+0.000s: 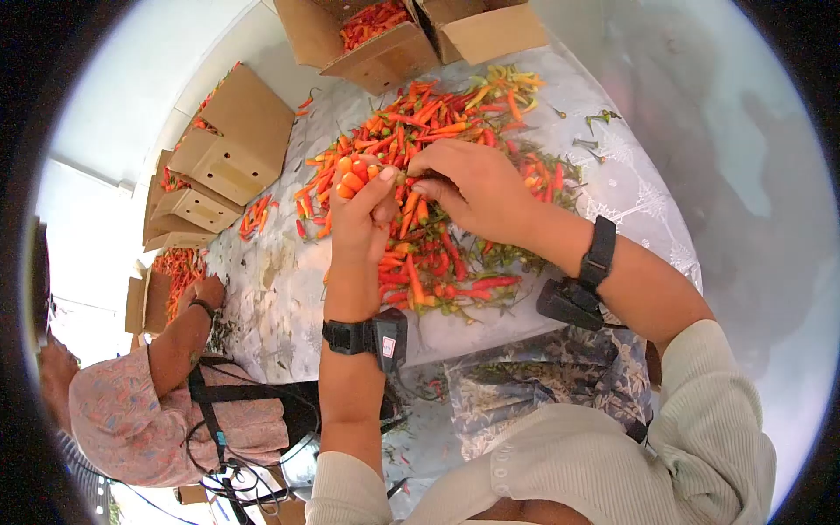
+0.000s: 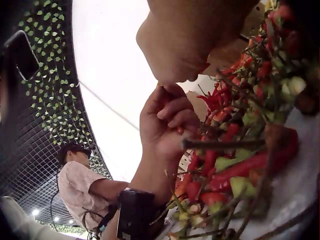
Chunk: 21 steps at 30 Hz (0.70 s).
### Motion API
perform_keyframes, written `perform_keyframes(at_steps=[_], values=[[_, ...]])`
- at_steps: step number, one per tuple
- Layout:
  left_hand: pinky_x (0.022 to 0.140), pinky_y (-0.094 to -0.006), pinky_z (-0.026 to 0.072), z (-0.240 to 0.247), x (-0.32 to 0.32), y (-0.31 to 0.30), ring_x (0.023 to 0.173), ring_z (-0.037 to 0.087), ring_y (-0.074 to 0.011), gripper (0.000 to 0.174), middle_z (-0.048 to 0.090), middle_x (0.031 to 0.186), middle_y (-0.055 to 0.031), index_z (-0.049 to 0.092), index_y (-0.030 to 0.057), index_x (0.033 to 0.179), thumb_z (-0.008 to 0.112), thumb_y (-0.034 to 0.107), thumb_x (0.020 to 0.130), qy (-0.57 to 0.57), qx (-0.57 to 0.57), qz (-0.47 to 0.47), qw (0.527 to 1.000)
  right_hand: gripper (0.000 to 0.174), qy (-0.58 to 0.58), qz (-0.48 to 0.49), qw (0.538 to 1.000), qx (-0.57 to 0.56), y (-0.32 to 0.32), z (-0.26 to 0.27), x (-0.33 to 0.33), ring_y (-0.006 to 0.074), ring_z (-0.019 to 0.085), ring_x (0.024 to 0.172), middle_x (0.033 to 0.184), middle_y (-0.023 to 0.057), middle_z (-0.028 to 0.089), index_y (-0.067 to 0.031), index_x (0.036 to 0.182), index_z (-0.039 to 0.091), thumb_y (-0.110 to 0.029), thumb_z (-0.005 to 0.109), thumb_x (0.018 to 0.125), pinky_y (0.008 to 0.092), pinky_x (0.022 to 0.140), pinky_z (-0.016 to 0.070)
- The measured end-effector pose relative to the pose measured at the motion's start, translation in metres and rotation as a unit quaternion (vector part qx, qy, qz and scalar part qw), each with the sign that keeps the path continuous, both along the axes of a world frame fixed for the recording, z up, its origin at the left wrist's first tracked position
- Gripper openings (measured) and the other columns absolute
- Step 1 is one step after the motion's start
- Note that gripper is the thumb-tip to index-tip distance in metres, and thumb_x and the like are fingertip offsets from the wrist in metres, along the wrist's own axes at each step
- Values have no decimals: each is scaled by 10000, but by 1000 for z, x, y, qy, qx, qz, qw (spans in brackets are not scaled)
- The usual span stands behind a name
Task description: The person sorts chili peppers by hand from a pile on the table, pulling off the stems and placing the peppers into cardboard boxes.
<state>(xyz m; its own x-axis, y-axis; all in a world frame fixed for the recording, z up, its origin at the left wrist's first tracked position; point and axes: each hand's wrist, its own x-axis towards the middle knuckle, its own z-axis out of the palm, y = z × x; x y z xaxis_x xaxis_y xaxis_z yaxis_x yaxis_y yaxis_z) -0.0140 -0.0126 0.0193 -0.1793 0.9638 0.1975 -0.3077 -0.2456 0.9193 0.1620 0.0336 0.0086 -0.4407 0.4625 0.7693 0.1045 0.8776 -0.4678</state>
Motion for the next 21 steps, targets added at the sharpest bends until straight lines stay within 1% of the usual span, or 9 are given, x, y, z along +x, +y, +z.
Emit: perform_keyframes(at_steps=[3,4,7,8,9,13,17,19,21], values=[[436,-163,345,2,3,-2,519,442,-22,253,534,714,30,535,81,894,748,30,765,-15,-19,17,1000,187,44,-66,996,44,3,0,2,316,594,767,889,114,621,-54,981,597,-131,667,826,386,669,481],[467,-169,372,2,5,-1,549,462,-27,259,538,726,27,536,77,902,753,41,767,34,-16,43,998,198,66,-98,990,71,6,3,2,320,588,758,898,114,623,-51,995,599,-132,666,827,384,667,479],[614,-212,462,-1,8,0,674,521,-55,302,552,774,18,543,51,920,792,105,758,175,19,91,980,193,129,-116,984,-44,3,14,4,268,584,712,908,126,612,-41,1038,608,-96,638,856,342,644,469],[612,-218,460,-2,8,0,668,515,-58,303,551,767,19,546,50,905,798,118,753,196,24,80,977,190,148,-105,979,-93,4,16,6,256,586,708,908,129,608,-41,1043,610,-89,633,861,334,642,467],[610,-224,458,-5,8,1,663,508,-61,305,550,760,20,549,48,890,805,131,747,216,30,72,973,167,134,-114,979,-100,8,15,11,186,612,752,905,111,609,-31,1038,603,-74,626,878,290,661,480],[603,-242,442,-8,5,3,654,485,-70,314,534,717,26,555,43,821,819,190,736,271,43,93,957,165,292,-56,938,-178,8,33,21,117,610,882,944,63,586,-2,1034,571,-72,632,898,249,737,502],[607,-243,442,-9,4,5,657,487,-70,297,530,709,19,554,39,825,794,204,766,233,59,142,960,209,362,-133,921,57,-3,73,53,168,589,911,1068,110,533,-18,1089,532,-26,607,894,287,768,515],[611,-240,447,-7,5,3,652,491,-70,289,530,708,13,554,38,821,776,220,788,242,65,158,955,221,379,-128,900,174,-44,112,68,190,581,924,1062,130,537,-27,1111,515,-117,595,925,301,786,522],[606,-240,445,-9,4,3,644,486,-70,295,530,706,11,554,37,814,776,229,789,245,63,148,956,233,396,-249,826,313,-76,134,87,193,576,944,1057,112,554,-48,1103,518,-208,570,942,324,830,499]])
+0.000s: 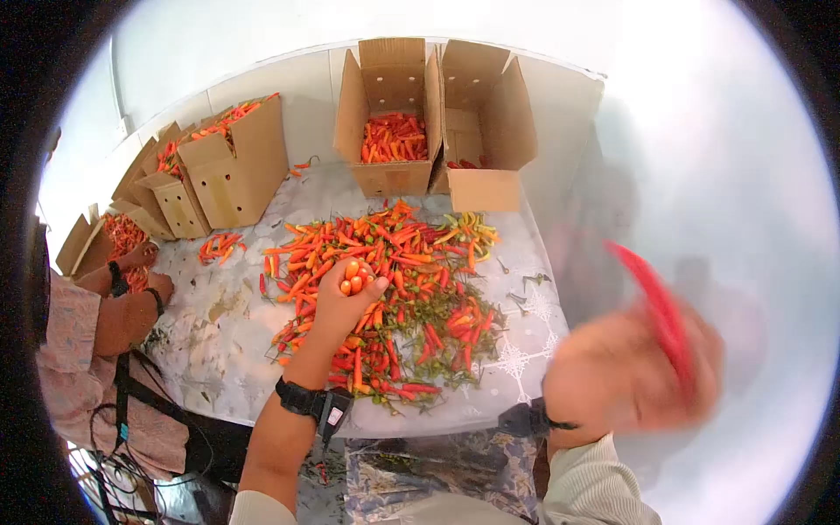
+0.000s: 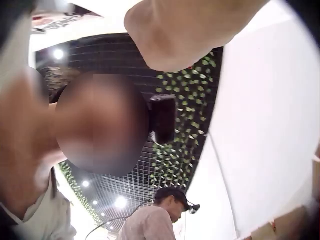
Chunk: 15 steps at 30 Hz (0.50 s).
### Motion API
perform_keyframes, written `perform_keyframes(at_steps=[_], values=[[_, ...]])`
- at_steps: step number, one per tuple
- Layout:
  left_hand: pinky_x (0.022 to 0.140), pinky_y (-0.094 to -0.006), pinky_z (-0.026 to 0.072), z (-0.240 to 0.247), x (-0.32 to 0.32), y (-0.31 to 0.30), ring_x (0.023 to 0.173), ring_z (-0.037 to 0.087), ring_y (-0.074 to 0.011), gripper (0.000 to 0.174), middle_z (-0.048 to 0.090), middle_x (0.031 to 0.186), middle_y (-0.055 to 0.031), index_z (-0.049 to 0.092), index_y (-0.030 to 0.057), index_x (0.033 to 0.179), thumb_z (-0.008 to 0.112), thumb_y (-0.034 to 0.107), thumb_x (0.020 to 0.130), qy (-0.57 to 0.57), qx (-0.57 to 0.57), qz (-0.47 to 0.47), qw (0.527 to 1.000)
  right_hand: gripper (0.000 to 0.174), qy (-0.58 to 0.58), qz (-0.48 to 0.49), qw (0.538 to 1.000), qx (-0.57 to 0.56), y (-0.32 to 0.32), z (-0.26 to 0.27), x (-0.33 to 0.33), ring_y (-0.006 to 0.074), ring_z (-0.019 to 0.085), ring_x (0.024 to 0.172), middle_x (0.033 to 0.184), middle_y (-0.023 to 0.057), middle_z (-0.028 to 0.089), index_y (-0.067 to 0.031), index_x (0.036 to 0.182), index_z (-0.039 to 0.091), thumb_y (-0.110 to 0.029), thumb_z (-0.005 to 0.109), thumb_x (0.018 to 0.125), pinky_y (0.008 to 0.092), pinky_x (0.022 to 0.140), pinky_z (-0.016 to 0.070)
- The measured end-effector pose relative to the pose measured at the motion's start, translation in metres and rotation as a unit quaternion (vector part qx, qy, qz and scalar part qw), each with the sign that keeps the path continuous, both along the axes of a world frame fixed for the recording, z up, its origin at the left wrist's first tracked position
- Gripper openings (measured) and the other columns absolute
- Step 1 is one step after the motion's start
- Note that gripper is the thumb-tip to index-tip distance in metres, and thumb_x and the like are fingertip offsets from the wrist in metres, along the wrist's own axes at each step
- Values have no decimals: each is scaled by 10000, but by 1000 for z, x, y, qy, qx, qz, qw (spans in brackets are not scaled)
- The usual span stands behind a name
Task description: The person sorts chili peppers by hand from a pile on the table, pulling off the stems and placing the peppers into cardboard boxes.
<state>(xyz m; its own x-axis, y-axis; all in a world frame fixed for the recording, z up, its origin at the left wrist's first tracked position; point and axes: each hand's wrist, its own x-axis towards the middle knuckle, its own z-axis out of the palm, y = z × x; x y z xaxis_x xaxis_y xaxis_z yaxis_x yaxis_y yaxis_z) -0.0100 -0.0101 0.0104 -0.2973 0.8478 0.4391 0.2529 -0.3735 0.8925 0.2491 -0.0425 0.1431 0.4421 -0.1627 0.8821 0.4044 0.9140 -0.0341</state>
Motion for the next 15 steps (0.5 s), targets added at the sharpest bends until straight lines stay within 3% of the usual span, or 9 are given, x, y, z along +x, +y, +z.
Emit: perform_keyframes(at_steps=[1,4,5,7,9,12,13,14,15], values=[[604,-239,444,0,0,1,640,484,-71,298,530,705,10,554,37,811,776,234,790,5,-1,-6,1000,226,23,-24,997,65,-9,9,7,193,574,944,1038,100,567,-54,1087,524,-225,562,944,324,844,481],[584,-244,431,5,4,-2,629,469,-73,301,528,695,9,555,38,803,779,238,786,-12,11,-11,1000,221,65,50,952,295,-18,32,12,193,569,946,980,63,606,-73,1040,540,-274,539,951,323,885,428],[580,-244,428,6,4,-2,629,468,-72,300,528,695,9,557,38,804,780,238,786,-22,9,-14,1000,158,138,12,943,302,-19,37,3,172,570,864,917,28,603,-95,998,545,-245,554,950,319,858,428],[584,-241,433,-2,-1,3,630,479,-71,298,532,694,9,558,39,807,781,235,786,-19,-2,-18,1000,256,71,-246,964,64,-20,17,21,197,570,967,1007,97,611,-13,1037,537,-251,520,944,326,863,444],[586,-240,437,-5,-3,4,632,488,-69,298,534,693,10,558,40,809,781,237,785,-27,-9,-22,999,288,39,-182,982,21,11,6,24,212,575,985,1034,145,609,53,1036,539,-209,507,921,330,834,462],[587,-245,438,-1,1,2,636,493,-68,301,537,691,14,556,43,809,782,242,786,-41,-19,-36,998,293,-51,-96,993,-52,107,17,-17,245,605,939,1034,175,605,52,1057,583,-161,601,856,357,817,490],[587,-247,438,3,1,-1,638,493,-68,301,538,691,16,556,45,809,782,242,787,-34,-28,-42,998,319,-143,-97,969,-176,138,14,-21,261,607,985,1120,178,606,23,1120,581,-171,614,869,363,844,485],[588,-249,438,5,0,-2,640,492,-67,301,539,691,17,555,46,810,781,242,788,-24,-33,-46,998,325,-191,-121,933,-278,162,0,-29,274,614,988,1131,180,615,15,1142,586,-124,633,852,364,851,484],[589,-249,438,5,0,-2,641,491,-66,297,540,693,17,555,45,808,780,237,789,-24,-25,-40,999,316,-239,-71,903,-349,183,-26,-23,283,628,959,1078,182,636,9,1127,598,-130,641,847,375,833,493]])
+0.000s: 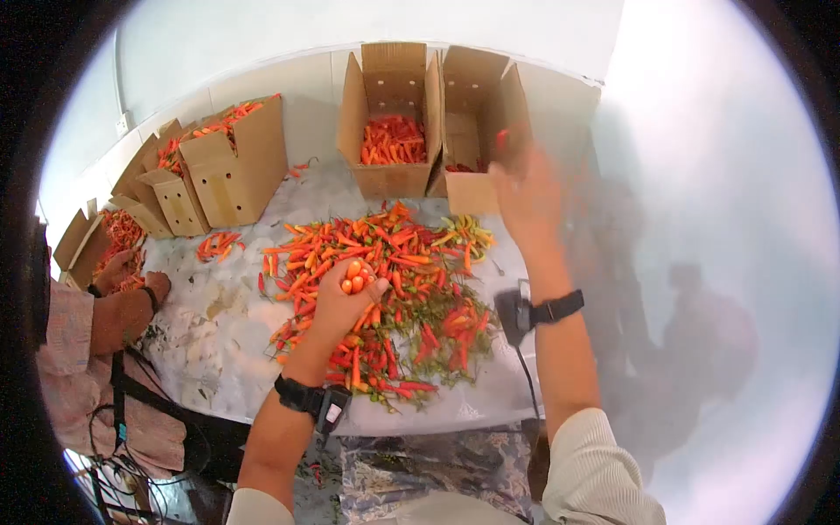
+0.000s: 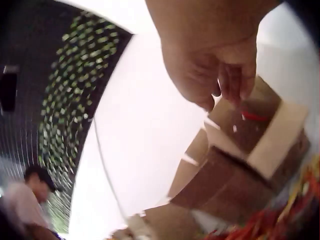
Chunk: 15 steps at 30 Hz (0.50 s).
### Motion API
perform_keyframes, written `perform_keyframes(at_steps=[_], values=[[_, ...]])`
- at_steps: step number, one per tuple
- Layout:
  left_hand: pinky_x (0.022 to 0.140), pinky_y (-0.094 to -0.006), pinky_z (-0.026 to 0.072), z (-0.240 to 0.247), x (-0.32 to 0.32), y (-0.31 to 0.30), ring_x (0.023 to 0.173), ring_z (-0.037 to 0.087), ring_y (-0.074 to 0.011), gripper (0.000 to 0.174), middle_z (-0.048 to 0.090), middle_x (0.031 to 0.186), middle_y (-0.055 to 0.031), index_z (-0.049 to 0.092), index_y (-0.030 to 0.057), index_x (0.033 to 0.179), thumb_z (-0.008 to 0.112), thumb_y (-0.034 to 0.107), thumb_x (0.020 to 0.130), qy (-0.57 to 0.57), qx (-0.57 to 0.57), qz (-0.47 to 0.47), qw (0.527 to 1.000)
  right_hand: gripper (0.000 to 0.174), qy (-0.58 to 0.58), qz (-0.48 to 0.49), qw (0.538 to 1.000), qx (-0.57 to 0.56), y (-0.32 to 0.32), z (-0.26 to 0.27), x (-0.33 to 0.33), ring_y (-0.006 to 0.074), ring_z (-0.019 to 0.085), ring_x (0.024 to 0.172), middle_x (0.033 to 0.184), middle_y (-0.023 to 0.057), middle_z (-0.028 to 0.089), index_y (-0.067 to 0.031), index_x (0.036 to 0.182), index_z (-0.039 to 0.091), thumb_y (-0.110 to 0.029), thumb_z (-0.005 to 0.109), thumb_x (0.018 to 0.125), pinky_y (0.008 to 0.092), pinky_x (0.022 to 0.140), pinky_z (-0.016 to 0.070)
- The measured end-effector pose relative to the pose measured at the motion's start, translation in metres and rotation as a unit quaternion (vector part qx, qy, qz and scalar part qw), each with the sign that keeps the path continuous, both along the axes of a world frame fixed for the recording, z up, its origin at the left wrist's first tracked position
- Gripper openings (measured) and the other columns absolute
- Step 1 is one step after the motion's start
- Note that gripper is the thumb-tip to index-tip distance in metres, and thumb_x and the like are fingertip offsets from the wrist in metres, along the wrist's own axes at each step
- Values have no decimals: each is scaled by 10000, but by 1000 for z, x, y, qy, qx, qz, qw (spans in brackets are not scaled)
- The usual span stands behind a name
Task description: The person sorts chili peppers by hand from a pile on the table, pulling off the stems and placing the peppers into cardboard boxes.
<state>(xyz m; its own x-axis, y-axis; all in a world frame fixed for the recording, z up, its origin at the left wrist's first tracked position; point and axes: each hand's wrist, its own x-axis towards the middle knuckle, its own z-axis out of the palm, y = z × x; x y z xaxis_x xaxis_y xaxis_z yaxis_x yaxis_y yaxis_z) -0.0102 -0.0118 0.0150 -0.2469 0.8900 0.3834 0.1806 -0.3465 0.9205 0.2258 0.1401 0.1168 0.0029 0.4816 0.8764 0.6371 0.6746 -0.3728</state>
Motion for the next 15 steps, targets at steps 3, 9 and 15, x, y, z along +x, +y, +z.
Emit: perform_keyframes(at_steps=[3,9,15], values=[[597,-245,442,-8,-3,5,655,494,-61,285,545,701,15,557,39,804,778,219,787,-3,3,17,1000,251,27,142,978,-149,4,-54,0,300,663,831,890,162,677,-18,1031,650,-171,650,832,395,765,515],[598,-255,452,-10,0,6,659,507,-66,271,560,720,7,563,27,813,786,175,769,33,-40,28,998,174,-100,61,969,-218,15,-134,24,346,635,768,823,172,659,-59,866,679,-217,642,805,418,685,496],[583,-226,434,-1,2,3,635,488,-65,268,537,723,27,557,43,810,799,141,750,12,4,44,999,276,-158,75,941,-291,-1,-119,21,347,628,754,806,164,659,-50,835,686,-324,658,824,430,684,486]])
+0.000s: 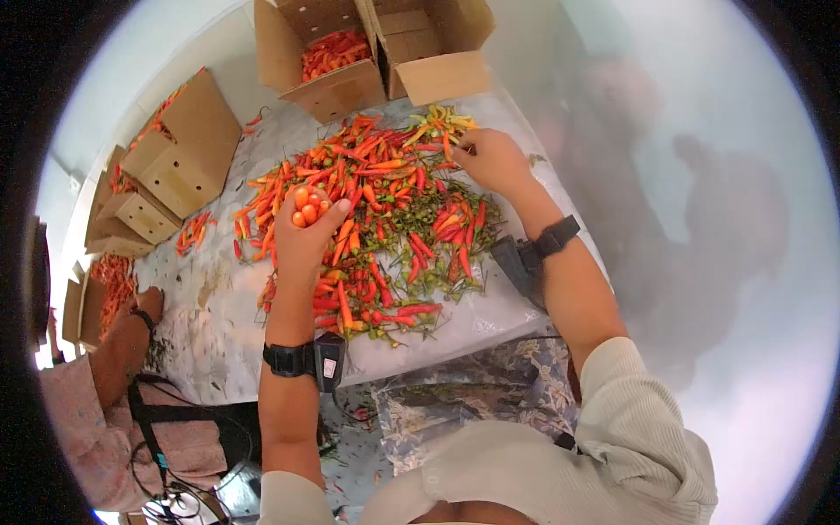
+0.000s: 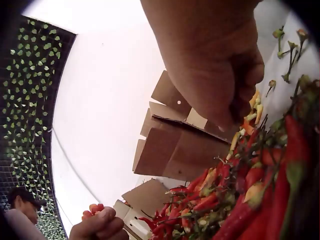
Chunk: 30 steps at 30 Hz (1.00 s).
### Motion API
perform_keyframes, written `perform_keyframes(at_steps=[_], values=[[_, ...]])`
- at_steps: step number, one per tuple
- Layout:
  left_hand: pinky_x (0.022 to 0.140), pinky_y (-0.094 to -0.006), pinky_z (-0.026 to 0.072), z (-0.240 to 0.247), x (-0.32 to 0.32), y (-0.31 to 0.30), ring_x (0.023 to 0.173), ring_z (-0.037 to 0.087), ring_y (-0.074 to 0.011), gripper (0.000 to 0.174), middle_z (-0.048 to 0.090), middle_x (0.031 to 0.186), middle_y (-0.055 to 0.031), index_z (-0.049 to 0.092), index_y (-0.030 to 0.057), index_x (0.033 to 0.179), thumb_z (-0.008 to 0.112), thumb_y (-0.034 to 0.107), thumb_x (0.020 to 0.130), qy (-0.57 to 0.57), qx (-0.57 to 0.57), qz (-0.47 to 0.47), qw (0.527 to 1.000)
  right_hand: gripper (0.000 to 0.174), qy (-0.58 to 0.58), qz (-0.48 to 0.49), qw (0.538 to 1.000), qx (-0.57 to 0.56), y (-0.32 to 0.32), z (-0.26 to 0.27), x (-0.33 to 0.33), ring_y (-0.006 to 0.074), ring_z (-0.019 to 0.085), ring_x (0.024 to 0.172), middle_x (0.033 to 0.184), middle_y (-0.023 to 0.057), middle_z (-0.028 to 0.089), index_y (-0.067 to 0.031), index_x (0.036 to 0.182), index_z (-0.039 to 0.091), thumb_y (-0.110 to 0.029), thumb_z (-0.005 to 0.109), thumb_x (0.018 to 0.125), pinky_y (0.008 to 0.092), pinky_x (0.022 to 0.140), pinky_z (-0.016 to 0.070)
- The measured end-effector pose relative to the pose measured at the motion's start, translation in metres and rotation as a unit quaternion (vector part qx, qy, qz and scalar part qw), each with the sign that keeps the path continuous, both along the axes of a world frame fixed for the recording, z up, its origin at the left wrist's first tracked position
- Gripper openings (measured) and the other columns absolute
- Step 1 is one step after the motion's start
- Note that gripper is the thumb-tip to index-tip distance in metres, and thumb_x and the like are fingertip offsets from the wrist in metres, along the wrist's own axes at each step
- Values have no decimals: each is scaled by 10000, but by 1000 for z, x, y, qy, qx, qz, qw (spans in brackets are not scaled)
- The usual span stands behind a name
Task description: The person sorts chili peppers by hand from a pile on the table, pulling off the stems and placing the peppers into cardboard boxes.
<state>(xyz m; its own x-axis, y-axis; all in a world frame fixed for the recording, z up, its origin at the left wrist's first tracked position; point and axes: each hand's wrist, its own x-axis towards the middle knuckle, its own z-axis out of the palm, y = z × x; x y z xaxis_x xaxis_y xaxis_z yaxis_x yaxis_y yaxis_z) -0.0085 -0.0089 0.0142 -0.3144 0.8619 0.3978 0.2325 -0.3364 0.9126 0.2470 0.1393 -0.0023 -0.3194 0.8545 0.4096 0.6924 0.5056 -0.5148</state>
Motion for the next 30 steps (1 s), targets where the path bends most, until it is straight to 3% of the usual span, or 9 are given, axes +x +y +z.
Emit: perform_keyframes(at_steps=[2,5,9,13,16,19,25,28,30], values=[[586,-216,428,1,2,-2,635,479,-59,262,531,725,31,555,52,813,796,132,752,-15,-18,-13,1000,323,-35,22,999,-19,-6,1,-3,344,627,749,796,162,659,-49,816,691,-371,664,824,432,677,483],[600,-212,427,-3,0,0,640,476,-56,248,539,736,31,553,56,818,786,121,765,-13,-22,-13,1000,308,-59,14,998,-35,-20,17,-9,280,580,632,690,144,620,-32,784,685,-335,663,840,383,609,457],[607,-220,431,-5,0,2,643,480,-59,247,543,741,26,553,55,818,784,126,769,-15,-33,-2,999,329,-138,66,987,-53,-33,13,-17,307,618,706,732,163,626,-33,801,693,-362,693,799,409,632,468],[613,-223,431,-5,2,3,651,478,-60,247,540,741,26,549,51,818,780,129,776,-9,-49,5,999,271,-53,134,989,-25,-20,-8,-20,255,622,711,752,110,645,-21,797,679,-290,711,802,378,639,473],[614,-221,427,-3,2,1,655,472,-57,248,532,741,28,547,50,817,779,128,778,-8,-62,10,998,220,130,214,958,-138,-19,-2,-22,150,595,681,731,26,624,-46,844,660,-265,672,864,309,601,457],[611,-222,424,-3,2,2,654,469,-57,249,531,741,28,546,49,816,780,127,777,-2,-59,1,998,189,235,248,884,-320,-30,16,-23,63,546,677,738,-33,592,-84,930,630,-273,626,916,231,578,421],[593,-218,437,1,6,-1,634,510,-63,246,550,723,17,543,47,819,768,144,803,-32,-72,-14,997,172,315,290,834,-348,-38,16,-31,41,548,688,783,-53,602,-114,972,593,-282,602,935,198,580,403],[556,-216,448,2,8,-2,599,541,-70,251,592,717,-13,547,37,855,762,160,815,-57,-63,-36,996,153,367,289,793,-391,-45,15,-39,40,561,755,807,-64,598,-124,938,603,-277,598,938,202,630,435],[519,-212,445,3,8,-3,574,552,-71,252,620,719,-34,550,32,879,756,165,822,-62,-61,-49,995,158,378,312,772,-405,-46,11,-44,45,573,710,805,-53,608,-118,959,586,-273,605,935,196,610,448]])
